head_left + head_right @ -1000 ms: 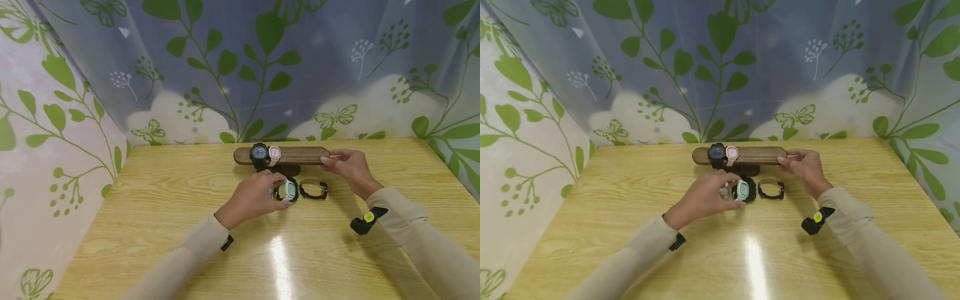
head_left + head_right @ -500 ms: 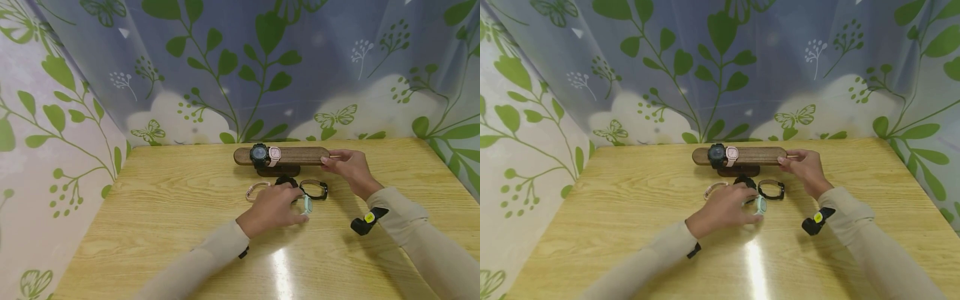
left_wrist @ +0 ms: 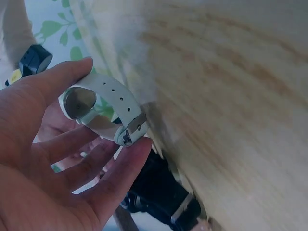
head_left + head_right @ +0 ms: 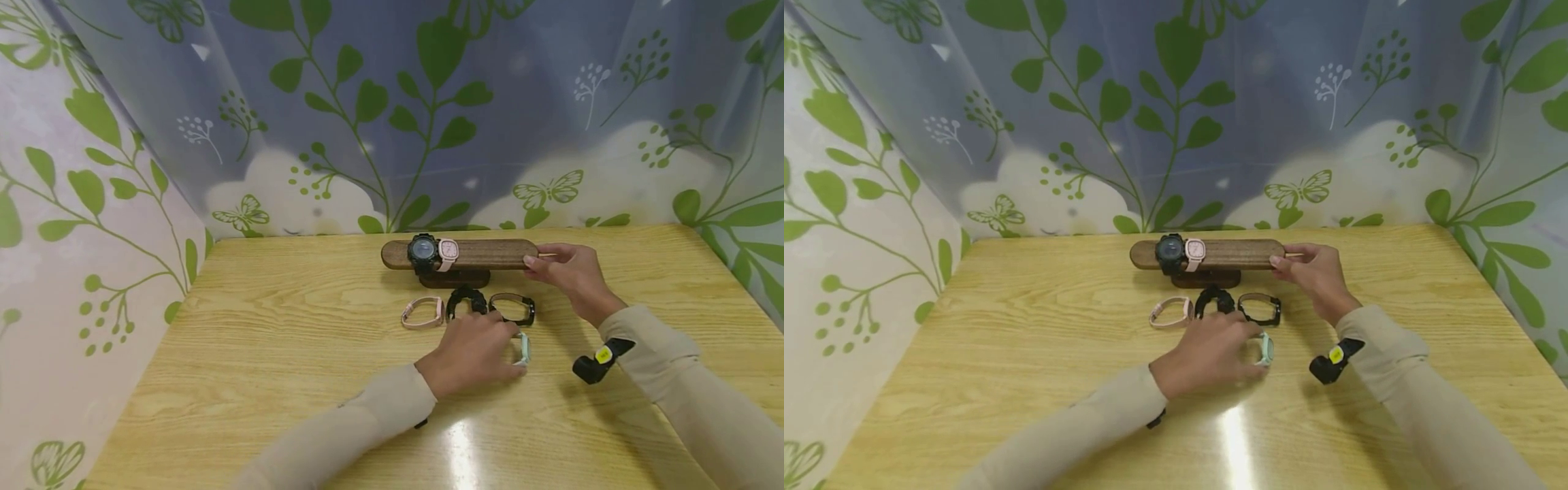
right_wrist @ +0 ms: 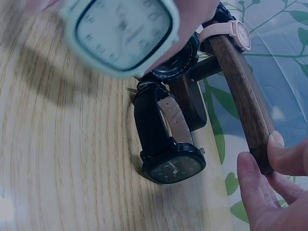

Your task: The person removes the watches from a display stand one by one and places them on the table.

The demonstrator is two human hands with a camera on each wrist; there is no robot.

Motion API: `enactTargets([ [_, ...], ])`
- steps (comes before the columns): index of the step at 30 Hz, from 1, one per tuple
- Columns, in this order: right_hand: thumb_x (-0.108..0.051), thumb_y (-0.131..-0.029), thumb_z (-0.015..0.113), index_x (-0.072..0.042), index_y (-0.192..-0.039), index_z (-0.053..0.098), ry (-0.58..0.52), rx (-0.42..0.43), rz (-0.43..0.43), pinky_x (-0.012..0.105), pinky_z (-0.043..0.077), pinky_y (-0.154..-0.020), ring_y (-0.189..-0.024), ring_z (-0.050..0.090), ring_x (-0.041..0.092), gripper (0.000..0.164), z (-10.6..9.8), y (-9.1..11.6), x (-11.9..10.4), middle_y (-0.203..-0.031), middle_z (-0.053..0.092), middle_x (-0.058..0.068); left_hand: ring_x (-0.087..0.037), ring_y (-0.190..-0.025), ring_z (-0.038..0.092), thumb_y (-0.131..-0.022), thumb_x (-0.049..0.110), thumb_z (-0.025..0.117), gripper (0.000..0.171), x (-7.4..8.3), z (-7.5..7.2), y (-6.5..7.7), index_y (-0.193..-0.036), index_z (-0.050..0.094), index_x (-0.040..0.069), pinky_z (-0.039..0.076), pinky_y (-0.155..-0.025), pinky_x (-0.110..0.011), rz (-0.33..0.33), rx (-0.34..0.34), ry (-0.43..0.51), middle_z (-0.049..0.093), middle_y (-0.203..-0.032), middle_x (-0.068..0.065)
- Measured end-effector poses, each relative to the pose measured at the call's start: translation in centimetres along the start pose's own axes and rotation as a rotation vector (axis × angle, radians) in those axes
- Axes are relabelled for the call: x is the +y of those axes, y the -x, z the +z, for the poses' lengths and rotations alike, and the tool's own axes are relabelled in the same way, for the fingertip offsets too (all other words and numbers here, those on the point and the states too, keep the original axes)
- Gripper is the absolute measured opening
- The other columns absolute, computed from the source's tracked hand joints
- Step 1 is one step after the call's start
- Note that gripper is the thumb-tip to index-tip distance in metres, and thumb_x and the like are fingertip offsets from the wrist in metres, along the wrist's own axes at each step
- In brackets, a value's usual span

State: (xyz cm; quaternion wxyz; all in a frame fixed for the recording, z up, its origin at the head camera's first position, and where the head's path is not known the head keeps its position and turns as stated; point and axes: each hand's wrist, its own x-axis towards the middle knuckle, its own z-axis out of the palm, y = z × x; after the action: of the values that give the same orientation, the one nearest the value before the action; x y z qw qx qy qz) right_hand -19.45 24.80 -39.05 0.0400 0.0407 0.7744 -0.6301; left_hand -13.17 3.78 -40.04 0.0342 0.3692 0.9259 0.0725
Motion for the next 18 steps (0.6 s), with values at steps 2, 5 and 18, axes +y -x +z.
enactTargets([
  [2,-0.02,-0.1,0.067,0.01,-0.148,0.042,-0.002,0.0,-0.001,0.033,0.057,-0.095,-0.091,0.073,0.009,0.061,0.0,0.0,0.0,-0.105,0.063,-0.005,-0.01,-0.078,0.061,-0.087,0.06,0.073,0.053,0.2,0.3,-0.2,-0.128,0.071,0.026,0.047,-0.052,-0.022,0.006,0.007,-0.001,0.069,-0.115,0.006],
  [5,-0.02,-0.1,0.067,0.01,-0.148,0.041,-0.005,-0.002,0.005,0.033,0.057,-0.095,-0.092,0.073,0.009,0.062,0.0,0.0,0.0,-0.106,0.063,-0.004,-0.01,-0.074,0.058,-0.088,0.058,0.073,0.045,0.4,0.7,-0.3,-0.119,0.074,0.025,0.045,-0.048,-0.023,0.006,0.015,0.011,0.068,-0.108,0.005],
  [18,-0.022,-0.1,0.067,0.008,-0.148,0.042,0.009,0.004,0.03,0.032,0.057,-0.096,-0.092,0.073,0.008,0.062,0.0,-0.1,0.1,-0.108,0.063,-0.002,-0.012,-0.065,0.051,-0.087,0.06,0.073,0.035,1.4,1.5,-1.3,-0.084,0.067,0.026,0.039,-0.043,-0.026,-0.026,0.009,-0.035,0.061,-0.087,0.006],
])
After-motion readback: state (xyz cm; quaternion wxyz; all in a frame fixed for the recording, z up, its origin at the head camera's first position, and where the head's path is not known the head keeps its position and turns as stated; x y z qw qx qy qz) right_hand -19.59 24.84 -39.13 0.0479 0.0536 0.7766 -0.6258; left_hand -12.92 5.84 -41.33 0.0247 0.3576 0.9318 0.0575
